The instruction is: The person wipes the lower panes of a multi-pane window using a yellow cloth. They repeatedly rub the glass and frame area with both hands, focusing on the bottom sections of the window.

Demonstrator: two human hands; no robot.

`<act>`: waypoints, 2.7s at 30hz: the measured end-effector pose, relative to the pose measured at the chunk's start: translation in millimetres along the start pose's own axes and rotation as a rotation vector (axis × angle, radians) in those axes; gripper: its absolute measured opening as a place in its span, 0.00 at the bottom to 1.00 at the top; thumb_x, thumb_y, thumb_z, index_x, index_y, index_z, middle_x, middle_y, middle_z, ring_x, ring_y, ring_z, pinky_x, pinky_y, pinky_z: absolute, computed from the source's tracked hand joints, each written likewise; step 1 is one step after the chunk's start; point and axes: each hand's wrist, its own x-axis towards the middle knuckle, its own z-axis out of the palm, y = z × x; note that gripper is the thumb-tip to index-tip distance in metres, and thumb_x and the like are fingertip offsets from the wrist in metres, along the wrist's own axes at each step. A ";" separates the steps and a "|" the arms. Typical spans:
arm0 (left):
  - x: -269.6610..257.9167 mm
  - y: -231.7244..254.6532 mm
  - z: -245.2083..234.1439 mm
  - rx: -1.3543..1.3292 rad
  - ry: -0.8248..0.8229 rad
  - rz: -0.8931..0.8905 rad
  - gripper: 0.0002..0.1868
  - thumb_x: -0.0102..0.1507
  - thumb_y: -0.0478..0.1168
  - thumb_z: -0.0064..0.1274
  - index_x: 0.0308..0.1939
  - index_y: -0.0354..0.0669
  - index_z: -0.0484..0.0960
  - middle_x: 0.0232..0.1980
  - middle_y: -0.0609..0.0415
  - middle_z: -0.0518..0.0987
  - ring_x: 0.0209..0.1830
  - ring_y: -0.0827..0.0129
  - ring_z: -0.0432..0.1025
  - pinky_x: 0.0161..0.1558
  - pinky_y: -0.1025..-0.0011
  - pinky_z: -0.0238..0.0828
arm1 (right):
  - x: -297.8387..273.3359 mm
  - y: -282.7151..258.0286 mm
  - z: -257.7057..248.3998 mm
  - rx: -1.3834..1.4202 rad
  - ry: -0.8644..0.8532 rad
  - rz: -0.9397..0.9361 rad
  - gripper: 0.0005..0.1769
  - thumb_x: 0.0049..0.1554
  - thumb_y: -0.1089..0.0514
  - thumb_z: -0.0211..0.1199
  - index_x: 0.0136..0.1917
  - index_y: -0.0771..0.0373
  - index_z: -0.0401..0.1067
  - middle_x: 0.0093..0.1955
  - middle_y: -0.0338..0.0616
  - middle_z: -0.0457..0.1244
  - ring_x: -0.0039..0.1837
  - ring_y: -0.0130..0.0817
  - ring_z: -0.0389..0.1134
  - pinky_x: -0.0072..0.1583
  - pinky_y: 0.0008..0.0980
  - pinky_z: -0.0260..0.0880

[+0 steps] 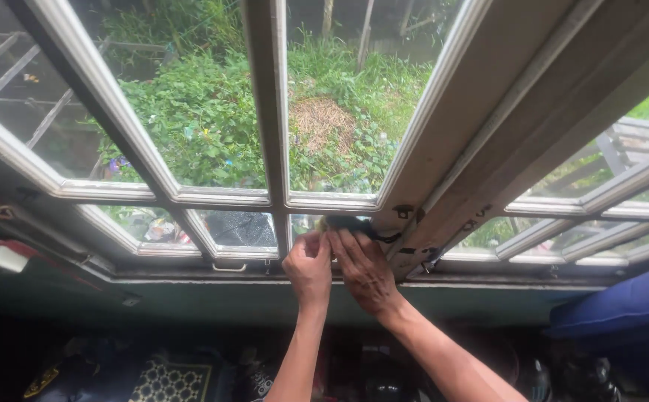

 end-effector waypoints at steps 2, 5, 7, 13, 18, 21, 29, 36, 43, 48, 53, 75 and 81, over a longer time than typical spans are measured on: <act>0.2 6.4 4.3 -0.026 -0.099 -0.013 0.13 0.57 0.50 0.66 0.28 0.47 0.85 0.21 0.50 0.81 0.27 0.53 0.79 0.35 0.57 0.75 | -13.0 -2.4 3.4 -0.011 0.024 0.079 0.24 0.58 0.69 0.50 0.67 0.66 0.71 0.62 0.52 0.65 0.59 0.47 0.66 0.56 0.39 0.68; 6.9 22.0 1.0 -0.003 -0.240 0.001 0.14 0.56 0.53 0.67 0.24 0.50 0.84 0.18 0.55 0.81 0.24 0.59 0.78 0.35 0.62 0.76 | -25.6 -16.0 11.8 0.022 0.074 0.272 0.24 0.58 0.68 0.52 0.67 0.71 0.70 0.62 0.57 0.65 0.57 0.48 0.67 0.57 0.38 0.69; 12.6 29.5 -3.0 0.055 -0.299 0.033 0.16 0.56 0.54 0.67 0.23 0.51 0.84 0.18 0.56 0.80 0.24 0.58 0.79 0.35 0.63 0.77 | -24.9 -26.9 15.4 0.061 0.097 0.405 0.25 0.58 0.67 0.53 0.69 0.73 0.69 0.61 0.59 0.64 0.56 0.50 0.66 0.56 0.39 0.70; 20.2 -14.8 0.7 0.136 -0.395 0.105 0.15 0.54 0.51 0.70 0.23 0.47 0.83 0.16 0.55 0.77 0.20 0.60 0.76 0.30 0.64 0.74 | -36.7 -65.5 28.9 0.256 0.127 0.667 0.29 0.58 0.70 0.53 0.74 0.71 0.66 0.68 0.61 0.64 0.62 0.53 0.67 0.60 0.43 0.67; 12.3 -72.4 9.5 0.227 -0.433 0.170 0.17 0.55 0.48 0.68 0.22 0.40 0.80 0.17 0.46 0.76 0.26 0.43 0.76 0.30 0.53 0.71 | -90.0 -101.3 66.5 0.424 -0.016 0.810 0.36 0.53 0.72 0.52 0.76 0.74 0.61 0.71 0.63 0.62 0.66 0.48 0.67 0.63 0.41 0.64; 15.9 -59.3 7.7 0.177 -0.454 0.190 0.19 0.56 0.48 0.67 0.22 0.38 0.79 0.17 0.45 0.75 0.25 0.41 0.75 0.29 0.53 0.70 | -80.5 -97.2 60.2 0.389 -0.001 0.790 0.36 0.52 0.73 0.51 0.75 0.74 0.62 0.69 0.60 0.65 0.66 0.45 0.69 0.64 0.39 0.65; 16.2 15.7 -15.0 0.003 -0.302 0.251 0.18 0.60 0.54 0.66 0.27 0.46 0.84 0.20 0.50 0.81 0.24 0.52 0.78 0.31 0.58 0.75 | -15.4 -60.3 23.2 0.314 0.259 0.735 0.31 0.54 0.75 0.50 0.72 0.77 0.66 0.60 0.61 0.69 0.58 0.49 0.73 0.63 0.43 0.71; 24.1 22.8 -23.4 -0.006 -0.278 0.312 0.19 0.58 0.57 0.69 0.32 0.47 0.83 0.26 0.49 0.81 0.30 0.54 0.79 0.32 0.61 0.77 | -6.8 -56.8 32.2 0.281 0.311 0.724 0.28 0.56 0.72 0.53 0.70 0.74 0.69 0.61 0.60 0.69 0.57 0.52 0.72 0.61 0.48 0.73; 5.6 -47.4 -6.3 0.044 -0.445 0.124 0.22 0.59 0.55 0.67 0.41 0.39 0.82 0.34 0.46 0.81 0.34 0.51 0.81 0.33 0.60 0.80 | -58.3 -97.3 65.9 0.446 0.240 0.894 0.25 0.62 0.66 0.55 0.72 0.71 0.69 0.61 0.59 0.69 0.59 0.54 0.72 0.62 0.46 0.72; -4.4 -105.9 8.3 0.185 -0.391 0.178 0.16 0.62 0.47 0.61 0.42 0.37 0.80 0.35 0.41 0.80 0.40 0.43 0.79 0.41 0.52 0.77 | -102.7 -112.6 93.3 0.499 0.078 0.995 0.34 0.53 0.67 0.59 0.74 0.64 0.69 0.64 0.53 0.69 0.61 0.48 0.70 0.64 0.46 0.70; 7.9 -129.3 -11.9 0.248 -0.206 0.030 0.13 0.62 0.45 0.60 0.39 0.39 0.80 0.33 0.42 0.81 0.39 0.44 0.79 0.41 0.52 0.75 | -92.8 -119.2 96.5 0.550 0.032 0.945 0.37 0.48 0.64 0.69 0.72 0.62 0.71 0.62 0.55 0.69 0.61 0.52 0.70 0.64 0.46 0.70; 19.5 21.9 -31.9 -0.027 -0.222 0.128 0.20 0.61 0.53 0.63 0.35 0.38 0.83 0.29 0.41 0.81 0.30 0.51 0.79 0.30 0.60 0.76 | -7.5 -58.3 37.1 0.326 0.297 0.898 0.21 0.55 0.61 0.64 0.63 0.53 0.78 0.56 0.35 0.69 0.56 0.35 0.73 0.58 0.35 0.75; 9.7 -37.6 -16.5 0.033 -0.262 0.072 0.18 0.61 0.50 0.64 0.38 0.37 0.84 0.32 0.40 0.82 0.31 0.50 0.79 0.31 0.57 0.75 | -41.8 -82.9 63.9 0.337 0.272 0.899 0.26 0.50 0.68 0.58 0.62 0.60 0.79 0.53 0.43 0.69 0.54 0.41 0.73 0.56 0.40 0.75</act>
